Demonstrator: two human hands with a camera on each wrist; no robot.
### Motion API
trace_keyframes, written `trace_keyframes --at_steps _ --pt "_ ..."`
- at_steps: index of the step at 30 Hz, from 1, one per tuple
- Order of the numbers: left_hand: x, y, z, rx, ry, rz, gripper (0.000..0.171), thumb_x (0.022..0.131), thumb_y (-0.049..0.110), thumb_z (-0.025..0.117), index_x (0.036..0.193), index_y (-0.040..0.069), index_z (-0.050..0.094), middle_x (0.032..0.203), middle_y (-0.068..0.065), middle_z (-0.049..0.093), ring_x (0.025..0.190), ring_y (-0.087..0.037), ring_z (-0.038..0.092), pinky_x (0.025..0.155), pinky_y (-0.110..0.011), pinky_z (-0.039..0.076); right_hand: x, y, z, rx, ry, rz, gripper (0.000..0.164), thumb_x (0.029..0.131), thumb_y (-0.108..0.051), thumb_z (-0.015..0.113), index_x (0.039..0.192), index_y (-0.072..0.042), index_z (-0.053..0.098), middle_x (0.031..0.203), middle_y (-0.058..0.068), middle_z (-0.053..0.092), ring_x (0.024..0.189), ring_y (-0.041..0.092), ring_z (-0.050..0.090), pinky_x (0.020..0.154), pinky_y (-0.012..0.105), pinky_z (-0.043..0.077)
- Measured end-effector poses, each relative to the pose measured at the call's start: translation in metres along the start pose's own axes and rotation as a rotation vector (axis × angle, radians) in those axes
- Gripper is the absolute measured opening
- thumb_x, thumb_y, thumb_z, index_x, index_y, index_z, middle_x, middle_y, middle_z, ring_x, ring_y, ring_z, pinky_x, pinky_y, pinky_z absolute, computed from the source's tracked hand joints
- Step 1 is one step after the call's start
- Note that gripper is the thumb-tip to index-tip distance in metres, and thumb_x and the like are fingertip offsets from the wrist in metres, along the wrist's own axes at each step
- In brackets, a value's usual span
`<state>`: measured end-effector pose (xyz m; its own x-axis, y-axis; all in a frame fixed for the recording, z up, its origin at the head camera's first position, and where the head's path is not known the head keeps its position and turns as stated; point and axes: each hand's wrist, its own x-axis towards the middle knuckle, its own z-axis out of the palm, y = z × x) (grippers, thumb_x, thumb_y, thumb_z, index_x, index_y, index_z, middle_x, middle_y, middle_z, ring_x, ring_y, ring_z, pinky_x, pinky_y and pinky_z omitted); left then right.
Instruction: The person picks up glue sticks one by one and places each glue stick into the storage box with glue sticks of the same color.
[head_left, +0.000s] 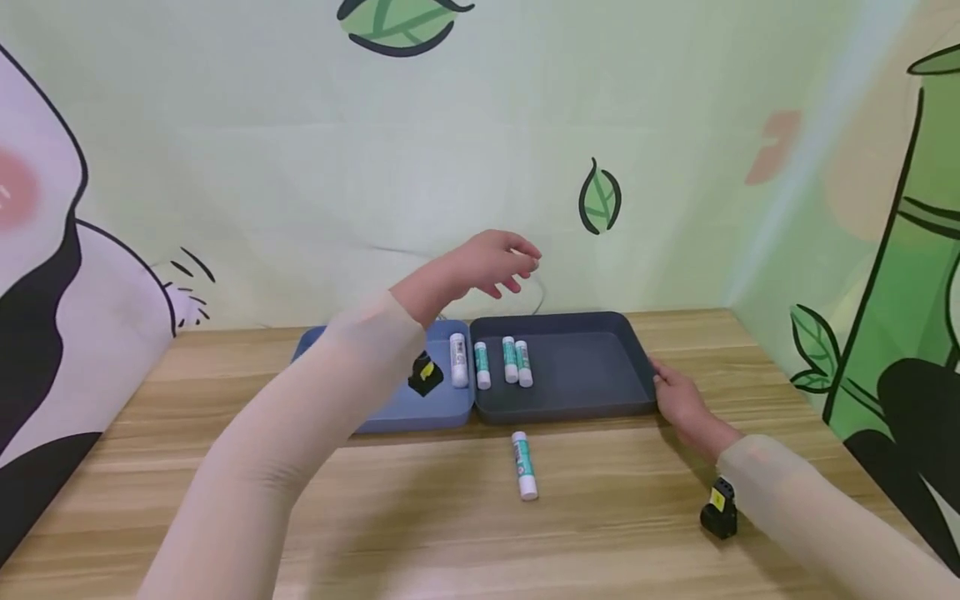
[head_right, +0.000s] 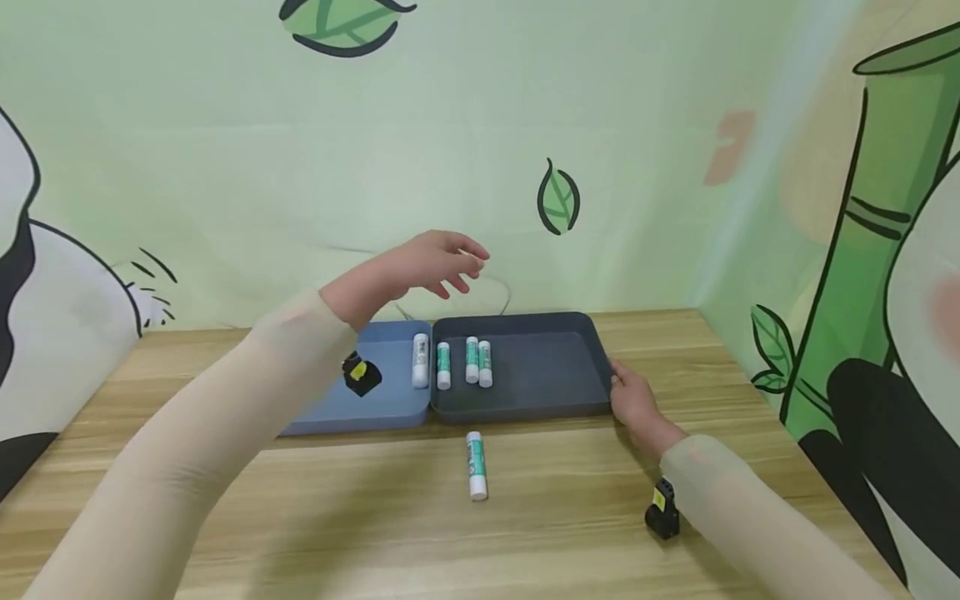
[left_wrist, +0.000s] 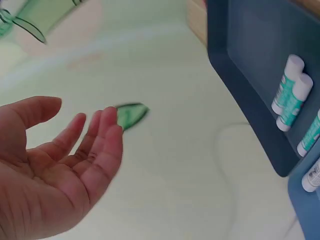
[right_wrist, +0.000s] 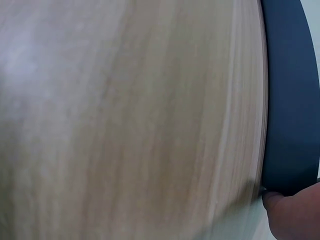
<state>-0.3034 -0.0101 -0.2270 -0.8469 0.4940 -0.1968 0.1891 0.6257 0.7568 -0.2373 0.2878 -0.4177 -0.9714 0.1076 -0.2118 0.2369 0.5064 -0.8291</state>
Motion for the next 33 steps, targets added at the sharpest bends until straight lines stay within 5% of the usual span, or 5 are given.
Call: trace_keyframes --at_steps 8,16,24,33 --pt "-0.053 -0.001 0.006 -0.114 0.009 0.063 0.044 0.105 0.021 0.054 0.149 0.015 0.050 0.141 -0.013 0.061 0.124 -0.028 0.061 0.106 -0.042 0.055 -0.001 -0.002 0.000 0.020 0.003 0.012 0.053 0.108 -0.004 0.019 0.160 0.005 0.014 0.166 0.030 0.011 0.157 0.047 0.009 0.130 0.055 0.014" --pt "-0.090 -0.028 0.027 -0.196 0.011 -0.006 0.049 0.105 0.018 0.055 0.152 0.016 0.045 0.142 -0.014 0.057 0.123 -0.028 0.061 0.107 -0.042 0.054 0.000 -0.001 0.003 0.032 -0.001 0.015 0.053 0.108 -0.003 0.018 0.160 0.005 0.014 0.166 0.030 0.012 0.158 0.046 0.009 0.131 0.054 0.014" --pt "-0.103 -0.051 0.059 -0.339 0.034 -0.045 0.051 0.102 0.013 0.057 0.152 0.011 0.046 0.139 -0.017 0.057 0.111 -0.026 0.063 0.100 -0.037 0.057 0.000 -0.002 0.005 0.027 -0.018 0.005 0.053 0.108 -0.003 0.018 0.160 0.005 0.011 0.167 0.030 0.009 0.158 0.046 0.007 0.131 0.053 0.013" --pt "-0.095 -0.081 0.106 -0.472 -0.050 -0.218 0.051 0.100 0.011 0.061 0.149 0.004 0.047 0.130 -0.018 0.062 0.121 -0.032 0.064 0.106 -0.042 0.055 0.000 -0.004 0.002 0.014 -0.026 0.010 0.053 0.108 -0.005 0.016 0.160 0.004 0.009 0.167 0.029 0.005 0.157 0.047 0.005 0.131 0.055 0.011"
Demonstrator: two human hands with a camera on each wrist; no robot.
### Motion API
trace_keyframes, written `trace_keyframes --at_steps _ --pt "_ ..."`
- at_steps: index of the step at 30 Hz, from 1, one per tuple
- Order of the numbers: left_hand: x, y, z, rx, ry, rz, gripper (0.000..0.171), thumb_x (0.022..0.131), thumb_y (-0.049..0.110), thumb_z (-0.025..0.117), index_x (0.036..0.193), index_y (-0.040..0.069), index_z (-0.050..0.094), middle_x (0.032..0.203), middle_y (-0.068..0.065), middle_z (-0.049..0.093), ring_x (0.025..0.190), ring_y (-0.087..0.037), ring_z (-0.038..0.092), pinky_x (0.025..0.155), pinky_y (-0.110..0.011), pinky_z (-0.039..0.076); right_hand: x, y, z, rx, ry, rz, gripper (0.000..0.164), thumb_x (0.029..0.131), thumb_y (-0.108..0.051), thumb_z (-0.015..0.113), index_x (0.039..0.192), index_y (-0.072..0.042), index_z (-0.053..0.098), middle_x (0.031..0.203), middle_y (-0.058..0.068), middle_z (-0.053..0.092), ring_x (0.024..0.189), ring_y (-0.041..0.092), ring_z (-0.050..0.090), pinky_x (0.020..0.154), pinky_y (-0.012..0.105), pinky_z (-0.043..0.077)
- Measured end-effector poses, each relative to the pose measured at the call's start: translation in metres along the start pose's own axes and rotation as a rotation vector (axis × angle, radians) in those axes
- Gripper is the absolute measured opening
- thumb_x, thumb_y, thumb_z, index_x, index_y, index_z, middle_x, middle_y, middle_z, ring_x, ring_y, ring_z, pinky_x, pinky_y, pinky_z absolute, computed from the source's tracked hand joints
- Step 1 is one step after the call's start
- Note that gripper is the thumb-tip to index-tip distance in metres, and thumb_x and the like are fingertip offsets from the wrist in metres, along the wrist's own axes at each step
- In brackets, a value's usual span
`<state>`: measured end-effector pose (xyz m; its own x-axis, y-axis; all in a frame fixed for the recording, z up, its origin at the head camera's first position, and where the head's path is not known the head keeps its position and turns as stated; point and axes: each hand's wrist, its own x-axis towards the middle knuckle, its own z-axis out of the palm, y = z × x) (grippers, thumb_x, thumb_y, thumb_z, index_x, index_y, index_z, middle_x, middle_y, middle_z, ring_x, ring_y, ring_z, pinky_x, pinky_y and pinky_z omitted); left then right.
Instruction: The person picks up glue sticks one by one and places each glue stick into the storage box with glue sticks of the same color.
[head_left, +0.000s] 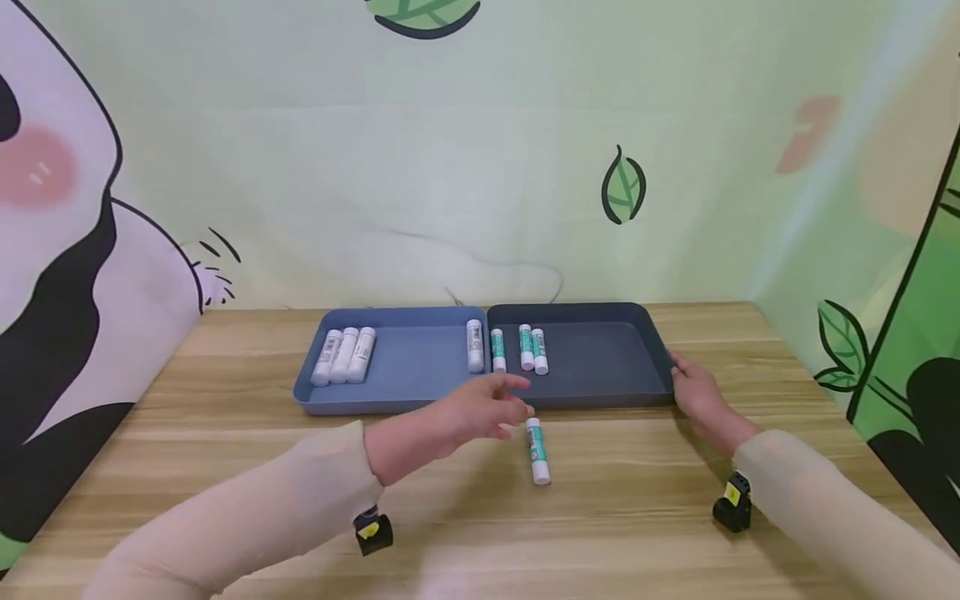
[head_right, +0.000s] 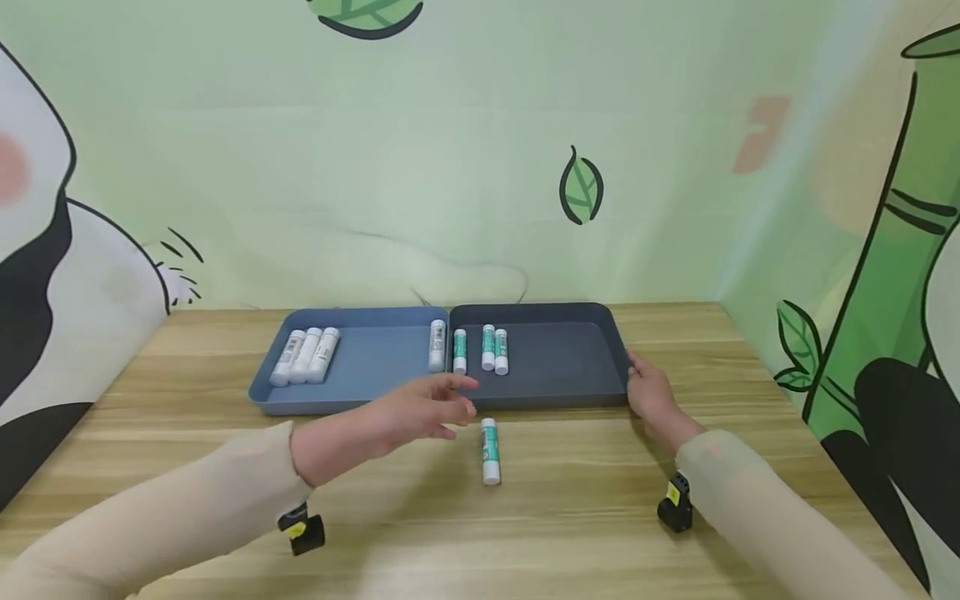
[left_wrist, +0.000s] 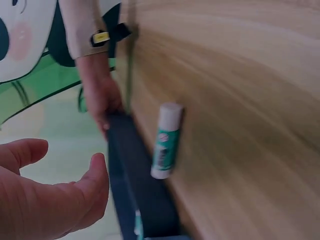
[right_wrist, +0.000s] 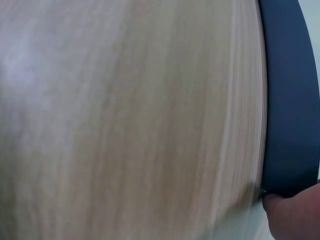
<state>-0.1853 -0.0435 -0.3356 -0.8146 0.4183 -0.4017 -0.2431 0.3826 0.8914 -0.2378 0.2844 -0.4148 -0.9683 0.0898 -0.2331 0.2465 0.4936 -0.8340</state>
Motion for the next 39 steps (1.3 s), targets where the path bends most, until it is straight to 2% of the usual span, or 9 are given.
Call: trace_keyframes --at_steps 4,7,10,16,26,31,34,36,39 --pt "0.012 -0.011 0.009 -0.048 0.028 -0.065 0.055 0.097 0.007 0.064 0.149 0.000 0.046 0.123 -0.017 0.065 0.103 -0.024 0.066 0.103 -0.039 0.057 -0.001 0.000 0.000 0.000 0.008 0.006 0.053 0.108 -0.005 0.017 0.161 0.003 0.010 0.167 0.029 0.007 0.157 0.047 0.006 0.131 0.055 0.011" --pt "0.022 -0.017 0.014 -0.047 0.044 -0.108 0.056 0.096 0.005 0.065 0.149 -0.002 0.046 0.112 -0.013 0.064 0.088 -0.016 0.061 0.099 -0.036 0.059 -0.001 0.000 0.000 -0.005 0.011 0.006 0.054 0.108 -0.006 0.017 0.161 0.002 0.010 0.167 0.029 0.007 0.157 0.047 0.006 0.131 0.055 0.011" --pt "0.030 -0.023 0.019 -0.016 0.065 -0.144 0.058 0.094 0.004 0.067 0.148 -0.002 0.047 0.113 -0.014 0.064 0.083 -0.014 0.059 0.096 -0.033 0.060 -0.001 0.000 0.000 -0.011 0.010 0.007 0.054 0.108 -0.006 0.017 0.161 0.002 0.010 0.167 0.029 0.006 0.157 0.048 0.006 0.131 0.055 0.011" --pt "0.041 -0.028 0.031 0.080 0.131 -0.194 0.060 0.089 0.005 0.074 0.143 -0.001 0.051 0.122 -0.018 0.064 0.079 -0.017 0.060 0.084 -0.031 0.061 -0.001 0.000 0.000 -0.013 0.006 0.010 0.054 0.108 -0.006 0.017 0.161 0.002 0.009 0.167 0.028 0.006 0.157 0.047 0.005 0.131 0.054 0.011" --pt "0.053 -0.029 0.047 0.191 0.176 -0.221 0.058 0.087 0.007 0.077 0.138 -0.003 0.052 0.093 -0.012 0.060 0.071 -0.017 0.057 0.071 -0.031 0.062 0.000 0.001 0.000 -0.005 0.012 0.008 0.053 0.108 -0.006 0.017 0.161 0.002 0.010 0.167 0.028 0.006 0.157 0.047 0.005 0.131 0.054 0.011" --pt "0.052 -0.028 0.050 0.211 0.184 -0.230 0.053 0.085 0.003 0.076 0.133 -0.003 0.053 0.086 -0.010 0.053 0.067 -0.016 0.052 0.064 -0.028 0.059 0.000 0.002 0.001 -0.001 0.007 0.005 0.053 0.109 -0.006 0.017 0.161 0.002 0.010 0.167 0.028 0.006 0.158 0.046 0.005 0.131 0.054 0.011" --pt "0.055 -0.029 0.051 0.208 0.194 -0.237 0.050 0.084 0.001 0.076 0.129 -0.004 0.054 0.093 -0.014 0.056 0.070 -0.019 0.058 0.066 -0.030 0.062 -0.001 0.001 0.001 0.000 0.001 0.011 0.053 0.109 -0.007 0.016 0.161 0.001 0.008 0.168 0.028 0.005 0.158 0.046 0.004 0.131 0.054 0.011" --pt "0.067 -0.037 0.051 0.208 0.199 -0.245 0.049 0.082 0.000 0.077 0.125 -0.004 0.055 0.098 -0.016 0.057 0.072 -0.021 0.061 0.064 -0.030 0.062 -0.001 0.001 0.001 0.000 0.001 0.012 0.053 0.109 -0.007 0.015 0.161 0.001 0.008 0.168 0.028 0.006 0.158 0.046 0.004 0.131 0.055 0.011" --pt "0.071 -0.038 0.050 0.201 0.201 -0.265 0.048 0.082 0.000 0.077 0.124 -0.004 0.054 0.108 -0.020 0.059 0.082 -0.025 0.066 0.070 -0.032 0.064 -0.001 0.000 0.001 -0.001 0.005 0.010 0.053 0.109 -0.007 0.016 0.161 0.001 0.009 0.167 0.029 0.007 0.158 0.046 0.005 0.131 0.055 0.012"
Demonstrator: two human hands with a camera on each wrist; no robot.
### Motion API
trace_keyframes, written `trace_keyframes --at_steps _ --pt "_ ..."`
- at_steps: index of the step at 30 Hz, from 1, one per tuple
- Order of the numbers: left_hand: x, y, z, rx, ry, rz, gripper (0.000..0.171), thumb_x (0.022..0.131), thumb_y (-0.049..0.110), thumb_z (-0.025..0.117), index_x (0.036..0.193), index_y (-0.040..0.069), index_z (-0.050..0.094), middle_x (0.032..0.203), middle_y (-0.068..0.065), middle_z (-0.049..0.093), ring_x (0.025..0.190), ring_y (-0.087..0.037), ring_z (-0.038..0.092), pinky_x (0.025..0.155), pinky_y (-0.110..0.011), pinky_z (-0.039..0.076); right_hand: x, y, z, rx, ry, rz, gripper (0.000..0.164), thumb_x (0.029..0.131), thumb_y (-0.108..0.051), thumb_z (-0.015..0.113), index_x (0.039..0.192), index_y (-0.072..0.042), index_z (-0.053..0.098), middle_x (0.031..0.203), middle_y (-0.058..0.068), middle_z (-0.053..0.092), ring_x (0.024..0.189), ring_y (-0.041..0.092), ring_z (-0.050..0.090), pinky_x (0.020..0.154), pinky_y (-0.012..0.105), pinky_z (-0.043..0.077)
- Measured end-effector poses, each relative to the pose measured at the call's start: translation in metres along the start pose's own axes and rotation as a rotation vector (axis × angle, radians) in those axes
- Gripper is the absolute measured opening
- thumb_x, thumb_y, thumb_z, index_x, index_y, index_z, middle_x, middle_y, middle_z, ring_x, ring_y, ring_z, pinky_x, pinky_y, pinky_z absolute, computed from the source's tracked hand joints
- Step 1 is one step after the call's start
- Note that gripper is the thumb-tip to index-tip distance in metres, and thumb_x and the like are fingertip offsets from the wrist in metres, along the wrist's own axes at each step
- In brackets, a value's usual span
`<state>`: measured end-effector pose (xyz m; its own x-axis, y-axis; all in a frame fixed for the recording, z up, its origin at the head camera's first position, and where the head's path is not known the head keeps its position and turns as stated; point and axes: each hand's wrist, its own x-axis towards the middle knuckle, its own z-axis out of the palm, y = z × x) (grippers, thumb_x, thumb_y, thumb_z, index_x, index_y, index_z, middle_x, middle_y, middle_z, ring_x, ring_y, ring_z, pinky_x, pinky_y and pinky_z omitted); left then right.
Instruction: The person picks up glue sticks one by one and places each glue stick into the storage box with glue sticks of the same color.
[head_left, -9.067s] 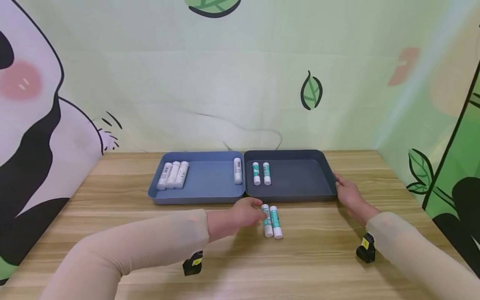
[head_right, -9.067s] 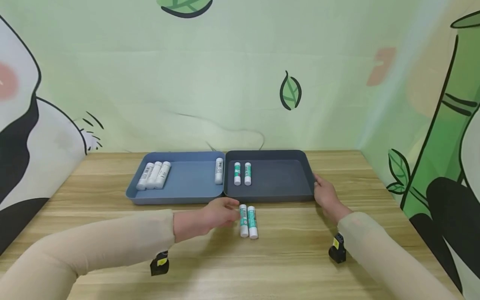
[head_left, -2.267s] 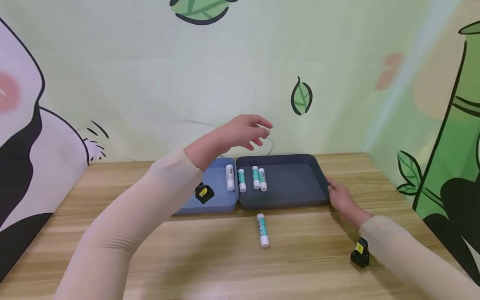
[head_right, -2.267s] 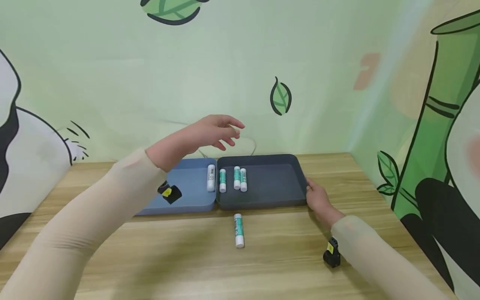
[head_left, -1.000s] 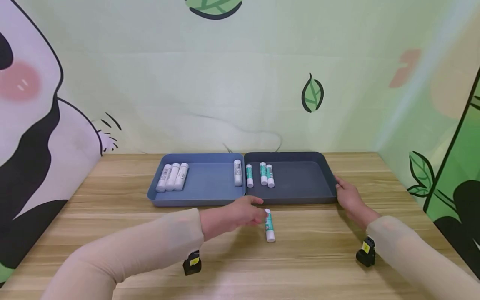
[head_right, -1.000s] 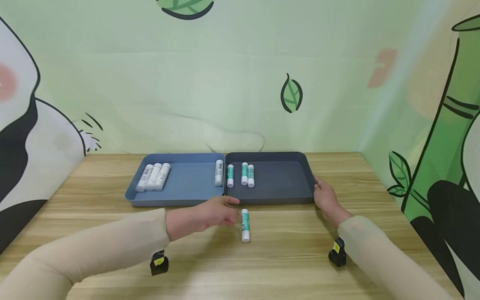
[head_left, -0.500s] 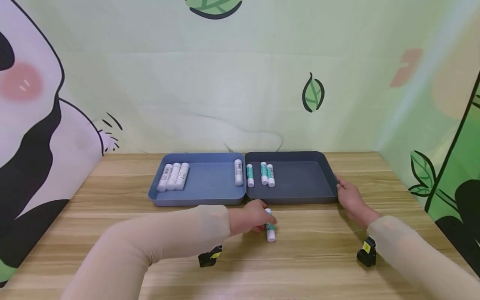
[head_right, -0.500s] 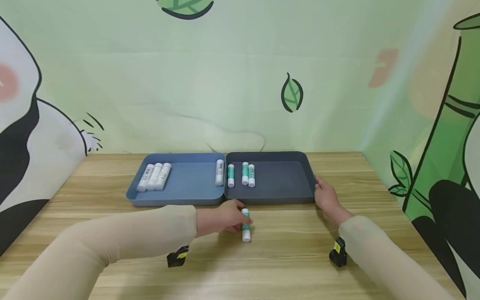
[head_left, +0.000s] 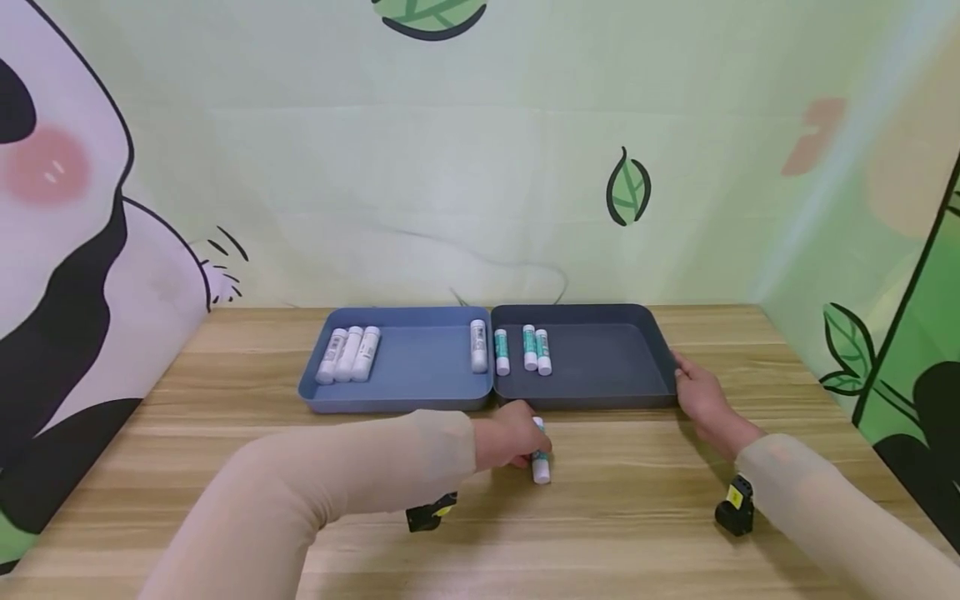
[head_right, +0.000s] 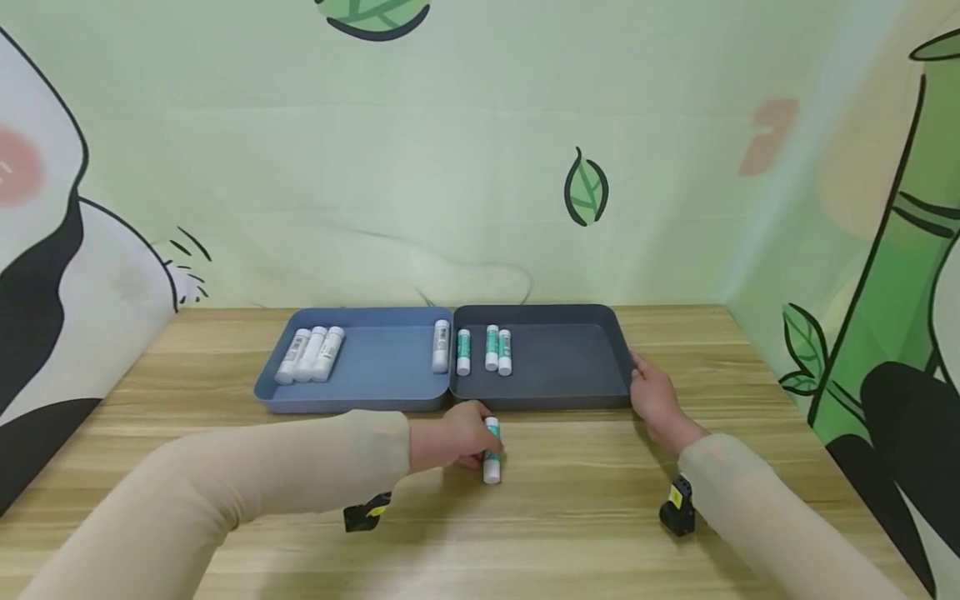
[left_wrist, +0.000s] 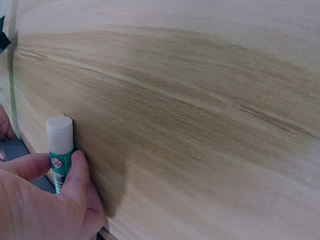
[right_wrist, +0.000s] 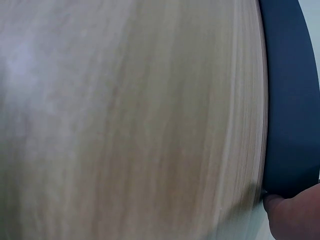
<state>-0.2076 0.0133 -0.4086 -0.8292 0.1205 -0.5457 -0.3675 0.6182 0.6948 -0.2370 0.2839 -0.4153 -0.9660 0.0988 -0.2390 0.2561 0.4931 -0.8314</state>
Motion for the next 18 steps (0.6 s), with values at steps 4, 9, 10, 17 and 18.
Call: trace_keyframes --at_steps 4,9,10,17,18 --pt "-0.013 0.006 -0.003 -0.035 0.001 -0.026 0.045 0.085 -0.002 0.075 0.124 -0.004 0.055 0.114 -0.020 0.059 0.093 -0.027 0.066 0.080 -0.036 0.064 0.001 0.001 0.000 0.002 0.001 -0.010 0.053 0.108 -0.007 0.016 0.161 0.002 0.009 0.167 0.029 0.008 0.157 0.046 0.006 0.131 0.054 0.012" --pt "-0.021 0.006 -0.006 -0.102 -0.002 -0.032 0.041 0.086 -0.003 0.073 0.123 -0.004 0.055 0.110 -0.017 0.058 0.092 -0.026 0.064 0.084 -0.037 0.064 0.002 0.002 0.001 -0.002 0.001 -0.016 0.054 0.108 -0.006 0.016 0.161 0.002 0.010 0.167 0.029 0.008 0.157 0.047 0.006 0.131 0.054 0.013" --pt "-0.021 0.004 -0.006 -0.115 -0.001 -0.027 0.040 0.086 -0.003 0.073 0.123 -0.004 0.055 0.109 -0.017 0.058 0.090 -0.025 0.064 0.084 -0.037 0.064 0.002 0.003 0.002 0.000 0.002 -0.017 0.054 0.108 -0.006 0.016 0.161 0.003 0.010 0.167 0.029 0.008 0.157 0.046 0.006 0.131 0.054 0.013" --pt "-0.021 -0.005 -0.009 -0.257 -0.034 0.015 0.039 0.088 -0.005 0.069 0.124 -0.004 0.054 0.115 -0.021 0.062 0.092 -0.027 0.067 0.089 -0.039 0.063 0.002 0.002 0.002 0.019 0.016 -0.022 0.054 0.108 -0.005 0.016 0.160 0.003 0.010 0.167 0.029 0.007 0.157 0.046 0.006 0.131 0.053 0.012" --pt "-0.023 -0.006 -0.010 -0.278 -0.046 0.017 0.040 0.088 -0.005 0.068 0.126 -0.004 0.054 0.118 -0.022 0.062 0.093 -0.027 0.068 0.090 -0.040 0.063 0.001 0.002 0.002 0.018 0.016 -0.022 0.054 0.108 -0.005 0.017 0.160 0.003 0.011 0.167 0.029 0.008 0.157 0.046 0.006 0.131 0.053 0.013"
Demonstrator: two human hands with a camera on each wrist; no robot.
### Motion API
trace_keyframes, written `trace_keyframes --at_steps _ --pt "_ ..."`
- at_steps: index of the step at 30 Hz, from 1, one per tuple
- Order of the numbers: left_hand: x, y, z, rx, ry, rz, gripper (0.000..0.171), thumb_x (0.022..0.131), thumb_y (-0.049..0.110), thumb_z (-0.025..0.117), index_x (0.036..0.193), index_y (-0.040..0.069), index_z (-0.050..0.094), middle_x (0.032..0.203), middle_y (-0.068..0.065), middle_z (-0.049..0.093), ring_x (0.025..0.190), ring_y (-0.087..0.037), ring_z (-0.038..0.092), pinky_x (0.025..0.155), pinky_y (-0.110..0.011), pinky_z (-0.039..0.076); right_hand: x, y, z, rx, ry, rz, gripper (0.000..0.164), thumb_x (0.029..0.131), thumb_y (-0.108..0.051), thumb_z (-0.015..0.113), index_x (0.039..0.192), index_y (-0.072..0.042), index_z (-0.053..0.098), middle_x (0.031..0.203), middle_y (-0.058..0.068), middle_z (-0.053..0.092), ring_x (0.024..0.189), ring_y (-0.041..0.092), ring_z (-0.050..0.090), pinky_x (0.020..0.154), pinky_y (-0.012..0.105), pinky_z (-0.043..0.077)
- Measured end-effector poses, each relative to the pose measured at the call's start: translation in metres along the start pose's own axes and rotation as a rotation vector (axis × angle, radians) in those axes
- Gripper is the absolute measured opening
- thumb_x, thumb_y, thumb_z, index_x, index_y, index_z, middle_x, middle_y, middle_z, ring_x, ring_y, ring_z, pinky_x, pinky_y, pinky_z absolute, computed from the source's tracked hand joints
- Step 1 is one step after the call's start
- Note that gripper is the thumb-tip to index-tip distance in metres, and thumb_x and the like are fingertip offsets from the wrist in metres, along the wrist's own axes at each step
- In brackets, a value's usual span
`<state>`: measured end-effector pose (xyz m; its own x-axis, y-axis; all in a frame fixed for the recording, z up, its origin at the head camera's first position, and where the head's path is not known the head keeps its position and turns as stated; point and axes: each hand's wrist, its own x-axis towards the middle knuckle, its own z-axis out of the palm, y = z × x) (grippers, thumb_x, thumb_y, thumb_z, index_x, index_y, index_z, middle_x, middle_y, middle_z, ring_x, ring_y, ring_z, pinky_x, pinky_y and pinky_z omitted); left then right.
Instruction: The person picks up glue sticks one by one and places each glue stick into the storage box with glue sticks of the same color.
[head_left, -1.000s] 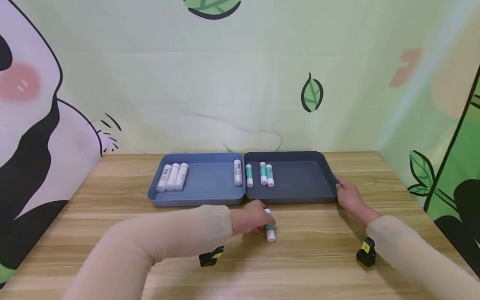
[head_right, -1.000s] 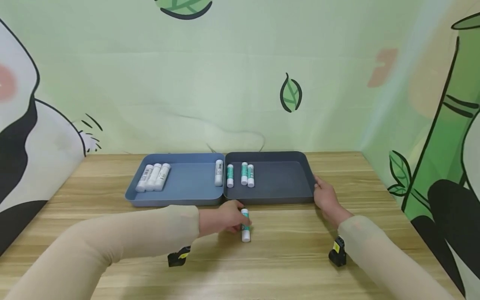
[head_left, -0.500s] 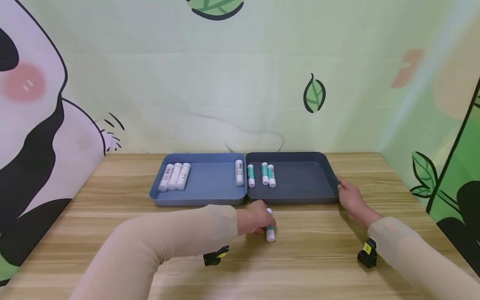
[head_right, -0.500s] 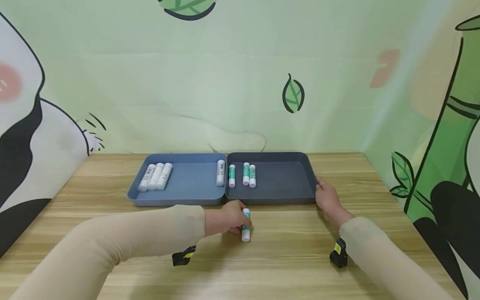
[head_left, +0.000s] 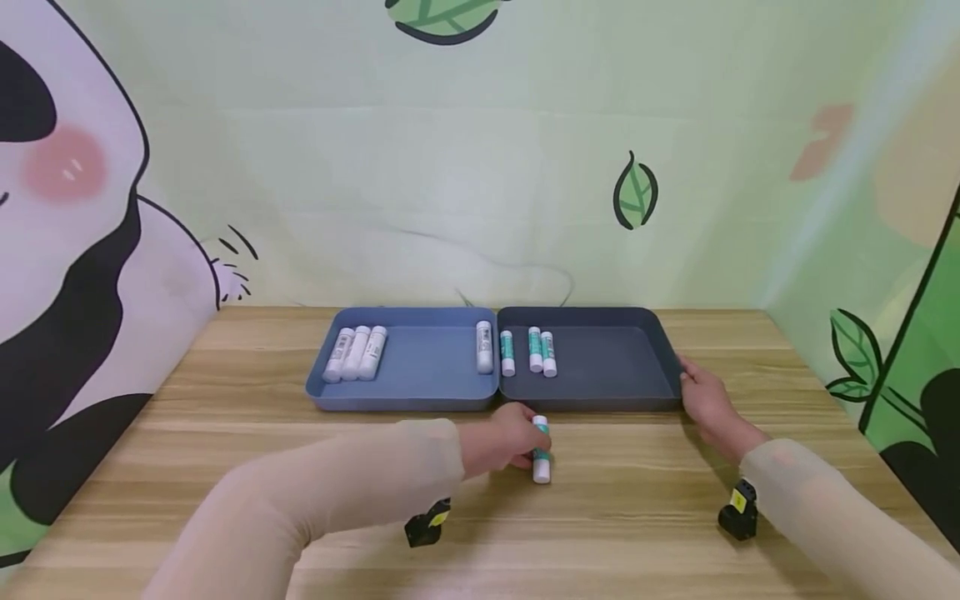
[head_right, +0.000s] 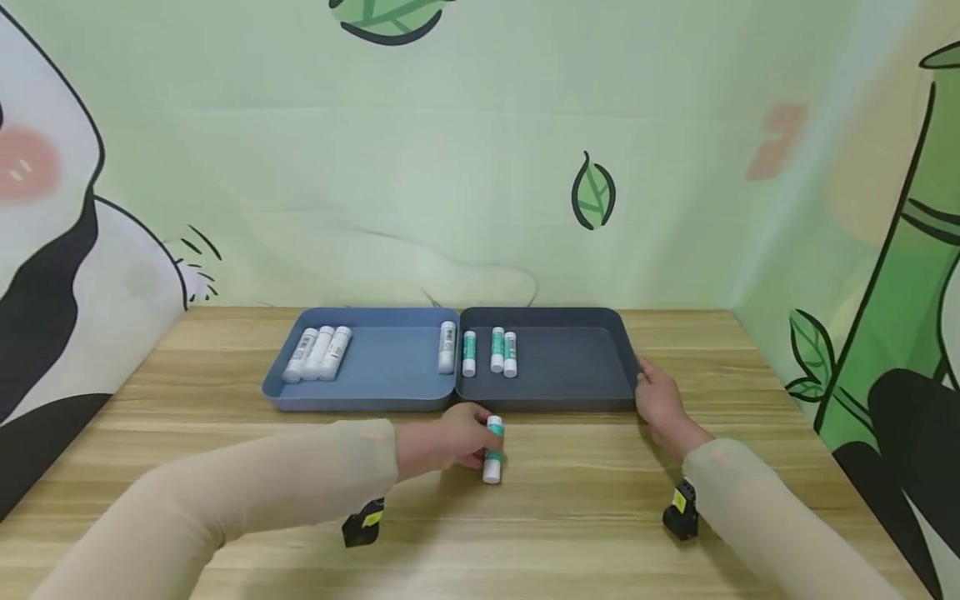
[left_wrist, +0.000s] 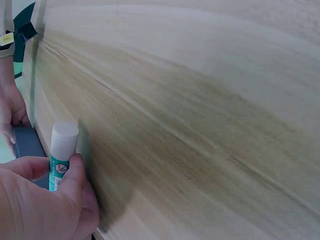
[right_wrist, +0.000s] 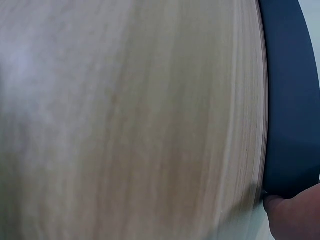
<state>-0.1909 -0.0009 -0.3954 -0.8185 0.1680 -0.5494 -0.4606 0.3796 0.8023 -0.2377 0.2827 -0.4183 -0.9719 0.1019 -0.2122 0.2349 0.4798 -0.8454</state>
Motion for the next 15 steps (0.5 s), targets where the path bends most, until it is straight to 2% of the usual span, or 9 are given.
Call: trace_keyframes --at_steps 8,15 --pt "-0.011 0.007 -0.007 -0.078 -0.083 0.021 0.048 0.091 -0.006 0.065 0.136 -0.004 0.051 0.126 -0.023 0.061 0.090 -0.026 0.064 0.095 -0.046 0.061 -0.001 0.003 -0.001 0.000 -0.011 0.000 0.054 0.108 -0.006 0.017 0.161 0.001 0.009 0.167 0.028 0.005 0.157 0.046 0.005 0.131 0.054 0.013" --pt "-0.019 0.034 -0.022 -0.063 -0.131 0.055 0.053 0.093 -0.006 0.063 0.143 -0.004 0.047 0.129 -0.023 0.058 0.090 -0.025 0.063 0.101 -0.046 0.059 0.001 0.002 -0.001 0.000 0.002 0.004 0.053 0.108 -0.006 0.017 0.161 0.001 0.010 0.167 0.029 0.008 0.158 0.046 0.006 0.131 0.053 0.012"
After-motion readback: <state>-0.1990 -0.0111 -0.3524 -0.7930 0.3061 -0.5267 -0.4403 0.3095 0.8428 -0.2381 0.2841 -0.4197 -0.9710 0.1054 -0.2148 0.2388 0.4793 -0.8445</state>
